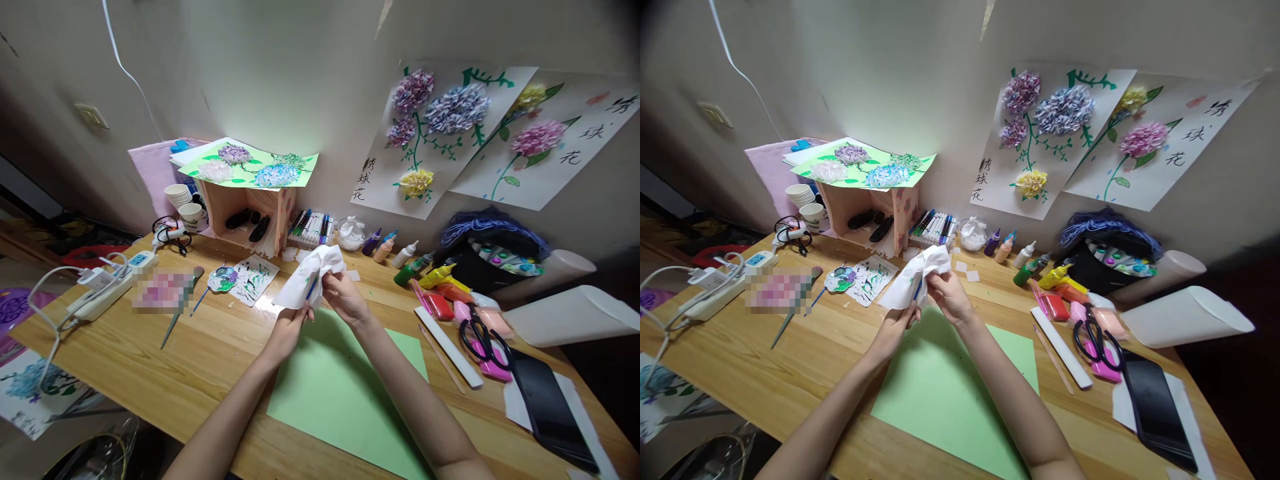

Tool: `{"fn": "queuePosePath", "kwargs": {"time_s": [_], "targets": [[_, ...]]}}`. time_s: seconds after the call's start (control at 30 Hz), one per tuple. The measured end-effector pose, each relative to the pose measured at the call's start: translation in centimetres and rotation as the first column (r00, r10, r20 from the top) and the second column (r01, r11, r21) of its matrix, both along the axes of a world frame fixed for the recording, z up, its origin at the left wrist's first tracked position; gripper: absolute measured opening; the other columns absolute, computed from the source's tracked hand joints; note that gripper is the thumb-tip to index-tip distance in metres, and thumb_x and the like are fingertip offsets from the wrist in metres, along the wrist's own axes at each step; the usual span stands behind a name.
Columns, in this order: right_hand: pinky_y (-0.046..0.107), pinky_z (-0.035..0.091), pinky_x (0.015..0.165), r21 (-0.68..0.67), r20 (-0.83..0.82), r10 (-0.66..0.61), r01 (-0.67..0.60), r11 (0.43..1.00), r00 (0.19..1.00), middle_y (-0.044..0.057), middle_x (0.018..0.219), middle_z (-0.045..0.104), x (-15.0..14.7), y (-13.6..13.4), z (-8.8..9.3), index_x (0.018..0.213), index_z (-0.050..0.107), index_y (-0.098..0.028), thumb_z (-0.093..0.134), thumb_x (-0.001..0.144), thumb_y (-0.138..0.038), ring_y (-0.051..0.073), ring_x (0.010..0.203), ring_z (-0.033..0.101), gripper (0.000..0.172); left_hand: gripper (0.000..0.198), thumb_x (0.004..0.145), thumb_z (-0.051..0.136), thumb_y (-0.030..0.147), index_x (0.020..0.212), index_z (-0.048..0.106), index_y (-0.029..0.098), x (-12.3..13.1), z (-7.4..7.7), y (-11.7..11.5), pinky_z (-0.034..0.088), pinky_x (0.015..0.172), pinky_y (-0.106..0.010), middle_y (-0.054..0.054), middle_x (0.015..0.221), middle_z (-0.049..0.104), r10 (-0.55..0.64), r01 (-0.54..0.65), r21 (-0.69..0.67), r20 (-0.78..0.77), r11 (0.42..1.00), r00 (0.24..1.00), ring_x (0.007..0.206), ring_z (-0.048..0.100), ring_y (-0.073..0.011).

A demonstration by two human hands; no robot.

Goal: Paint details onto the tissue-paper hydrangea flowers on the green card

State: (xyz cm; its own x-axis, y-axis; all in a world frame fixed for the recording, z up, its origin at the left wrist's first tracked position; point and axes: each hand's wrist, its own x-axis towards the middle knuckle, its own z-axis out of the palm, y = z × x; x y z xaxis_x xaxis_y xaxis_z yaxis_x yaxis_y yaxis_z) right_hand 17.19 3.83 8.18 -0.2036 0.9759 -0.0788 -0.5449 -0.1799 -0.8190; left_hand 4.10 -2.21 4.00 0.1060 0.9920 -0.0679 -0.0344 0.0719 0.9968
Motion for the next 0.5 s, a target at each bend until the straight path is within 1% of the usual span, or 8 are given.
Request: {"fn": "queuePosePath", "kwargs": {"time_s": [0.07, 0.17, 0.27, 0.37, 0.43, 0.5], "targets": [[0.023, 0.054, 0.065, 0.009, 0.023, -0.008, 0.008, 1.000, 1.000, -0.001, 0.076, 0.073, 0.2, 0.2, -0.1, 0.076, 0.073, -0.020, 0.087, 0.050, -0.033, 0.012, 0.067, 0.064, 0.033, 0.054, 0.077, 0.051, 0.070, 0.063, 0.056, 0.017, 0.2, 0.0, 0.0, 0.024, 0.056, -0.027, 0.002, 0.058, 0.041, -0.004, 0.004, -0.019, 0.012, 1.000, 1.000, 0.057, 0.033, -0.0126], [0.026, 0.056, 0.069, 0.030, 0.065, -0.031, 0.029, 0.999, 0.997, 0.001, 0.074, 0.074, 0.9, 0.5, -0.2, 0.074, 0.074, -0.017, 0.086, 0.051, -0.028, 0.014, 0.068, 0.065, 0.029, 0.054, 0.075, 0.053, 0.071, 0.066, 0.054, 0.017, 0.4, 0.0, 0.1, 0.024, 0.055, -0.027, 0.002, 0.061, 0.044, -0.022, 0.024, -0.038, 0.046, 0.999, 0.999, 0.056, 0.032, -0.0112], [0.028, 0.057, 0.068, 0.047, 0.073, -0.063, 0.059, 0.997, 0.995, 0.001, 0.074, 0.074, 1.4, 0.7, -0.3, 0.074, 0.074, -0.016, 0.086, 0.051, -0.024, 0.015, 0.068, 0.066, 0.027, 0.053, 0.074, 0.054, 0.070, 0.068, 0.050, 0.017, 0.5, 0.0, 0.3, 0.020, 0.051, -0.026, 0.004, 0.059, 0.041, -0.062, 0.067, -0.061, 0.082, 0.996, 0.995, 0.052, 0.028, -0.0090], [0.027, 0.057, 0.066, 0.046, 0.031, -0.090, 0.088, 0.995, 0.995, 0.000, 0.073, 0.073, 1.4, 0.8, -0.7, 0.074, 0.073, -0.018, 0.087, 0.050, -0.027, 0.014, 0.066, 0.066, 0.028, 0.056, 0.074, 0.053, 0.071, 0.061, 0.042, 0.018, 0.4, 0.5, 0.2, 0.014, 0.047, -0.025, 0.007, 0.053, 0.030, -0.160, 0.175, -0.113, 0.128, 0.978, 0.979, 0.047, 0.020, -0.0067], [0.027, 0.057, 0.066, 0.041, -0.007, -0.110, 0.110, 0.993, 0.994, -0.001, 0.072, 0.073, 1.1, 0.9, -1.2, 0.073, 0.072, -0.020, 0.087, 0.050, -0.029, 0.014, 0.065, 0.066, 0.029, 0.056, 0.075, 0.051, 0.072, 0.060, 0.036, 0.019, 0.2, 1.1, -0.1, 0.012, 0.046, -0.024, 0.009, 0.051, 0.024, -0.253, 0.282, -0.151, 0.186, 0.948, 0.950, 0.046, 0.016, -0.0057], [0.027, 0.058, 0.067, 0.039, -0.038, -0.143, 0.144, 0.989, 0.989, -0.001, 0.071, 0.073, 1.2, 1.3, -1.7, 0.072, 0.071, -0.021, 0.086, 0.051, -0.031, 0.015, 0.066, 0.067, 0.027, 0.055, 0.076, 0.049, 0.070, 0.061, 0.032, 0.021, 0.1, 1.7, -0.4, 0.011, 0.044, -0.022, 0.010, 0.051, 0.021, -0.336, 0.386, -0.180, 0.255, 0.905, 0.907, 0.046, 0.013, -0.0055]]}}
